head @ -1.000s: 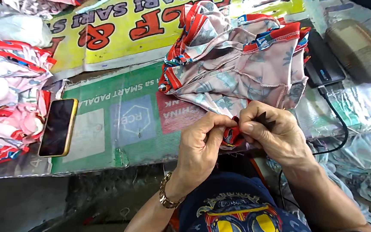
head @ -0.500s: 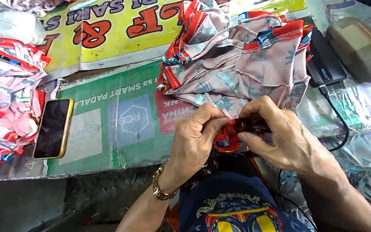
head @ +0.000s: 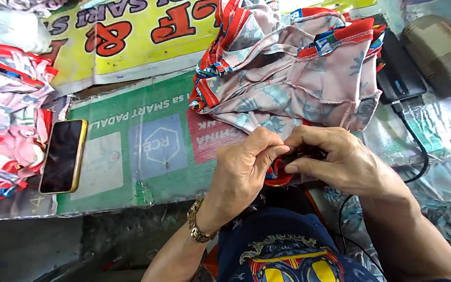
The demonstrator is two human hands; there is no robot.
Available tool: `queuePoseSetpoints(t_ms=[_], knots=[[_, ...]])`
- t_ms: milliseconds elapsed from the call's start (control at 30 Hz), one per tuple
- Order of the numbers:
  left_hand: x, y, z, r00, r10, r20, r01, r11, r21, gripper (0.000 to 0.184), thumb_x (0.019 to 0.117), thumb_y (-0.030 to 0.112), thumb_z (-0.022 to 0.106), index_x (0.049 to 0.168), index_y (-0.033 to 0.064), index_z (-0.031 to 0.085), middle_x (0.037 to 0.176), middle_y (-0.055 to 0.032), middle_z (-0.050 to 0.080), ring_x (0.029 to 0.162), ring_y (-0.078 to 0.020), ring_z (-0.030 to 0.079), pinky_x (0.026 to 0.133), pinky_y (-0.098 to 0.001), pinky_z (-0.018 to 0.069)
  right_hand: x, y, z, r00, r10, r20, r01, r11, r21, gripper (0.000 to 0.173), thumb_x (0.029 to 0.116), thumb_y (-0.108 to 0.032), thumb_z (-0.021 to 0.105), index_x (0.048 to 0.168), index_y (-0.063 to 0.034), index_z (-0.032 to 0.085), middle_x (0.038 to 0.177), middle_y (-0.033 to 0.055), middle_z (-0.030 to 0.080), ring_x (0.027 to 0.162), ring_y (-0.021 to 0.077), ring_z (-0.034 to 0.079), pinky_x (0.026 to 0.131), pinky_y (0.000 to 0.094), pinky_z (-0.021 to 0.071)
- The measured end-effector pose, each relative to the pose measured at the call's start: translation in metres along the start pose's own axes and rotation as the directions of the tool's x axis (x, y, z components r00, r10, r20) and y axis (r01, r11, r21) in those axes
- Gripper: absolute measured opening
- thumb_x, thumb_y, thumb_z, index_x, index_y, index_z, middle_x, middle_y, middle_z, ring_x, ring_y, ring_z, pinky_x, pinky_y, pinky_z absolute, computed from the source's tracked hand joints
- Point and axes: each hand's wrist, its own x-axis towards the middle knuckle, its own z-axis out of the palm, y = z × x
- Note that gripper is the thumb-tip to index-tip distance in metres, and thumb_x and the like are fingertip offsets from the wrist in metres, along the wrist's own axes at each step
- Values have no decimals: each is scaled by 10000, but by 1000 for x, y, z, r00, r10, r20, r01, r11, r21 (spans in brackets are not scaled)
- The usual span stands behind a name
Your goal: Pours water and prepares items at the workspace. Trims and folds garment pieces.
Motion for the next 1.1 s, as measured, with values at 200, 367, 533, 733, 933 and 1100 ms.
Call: queuePoseSetpoints(t_ms=[200, 367, 533, 733, 933, 1100], knots=[[-1, -3, 3, 1000, -3, -11, 3, 1000, -23, 57, 993, 41, 637, 968, -8, 651, 843, -11, 649, 753, -3, 609, 677, -139, 520, 2, 7, 4, 1000, 21, 15, -24, 984, 178, 80, 912, -114, 721, 974, -68, 699, 838, -42, 685, 734, 8, 655, 639, 148, 567], [-9, 1, -20, 995, 55, -79, -47, 994, 103, 101, 1023, 98, 618, 1026, 15, 675, 981, -39, 704, 917, -77, 686, 826, -243, 588, -2, 6, 3, 1000, 14, 4, -15, 987, 161, 159, 931, -189, 709, 1044, -84, 667, 865, -67, 665, 751, -20, 634, 646, 124, 548], [-40, 6, -66, 902, 93, -421, -43, 991, 127, 158, 1087, 246, 502, 1081, 210, 656, 990, 76, 706, 896, -117, 718, 795, -322, 625, -17, 7, -5, 998, -50, -42, 52, 997, 56, 315, 923, -324, 737, 1117, -99, 632, 919, -89, 630, 773, -66, 581, 640, 92, 509], [-74, -5, -15, 973, -219, -77, 217, 740, 636, 541, 921, 609, 645, 1045, 86, 712, 933, -54, 700, 898, -194, 645, 870, -474, 453, -8, 7, 29, 986, -138, 93, 166, 868, -468, 254, 923, -240, 677, 1155, -140, 703, 890, 1, 672, 667, 129, 641, 504, 315, 481], [-83, 0, -28, 987, -62, -148, 148, 712, 686, 161, 1016, 170, 613, 983, 51, 717, 906, -81, 712, 912, -206, 676, 883, -390, 512, -6, -3, -7, 989, -147, -27, 126, 914, -386, 76, 914, -118, 640, 957, -100, 699, 840, -31, 667, 729, 30, 622, 630, 213, 528], [-105, 3, -83, 934, -88, -346, 342, 499, 796, 394, 1088, 270, 465, 939, -40, 658, 745, -183, 649, 678, -318, 637, 705, -503, 505, -13, -1, -28, 985, -126, -115, 88, 951, -295, 63, 940, -139, 653, 949, -84, 681, 809, -62, 638, 702, -51, 569, 628, 103, 479]])
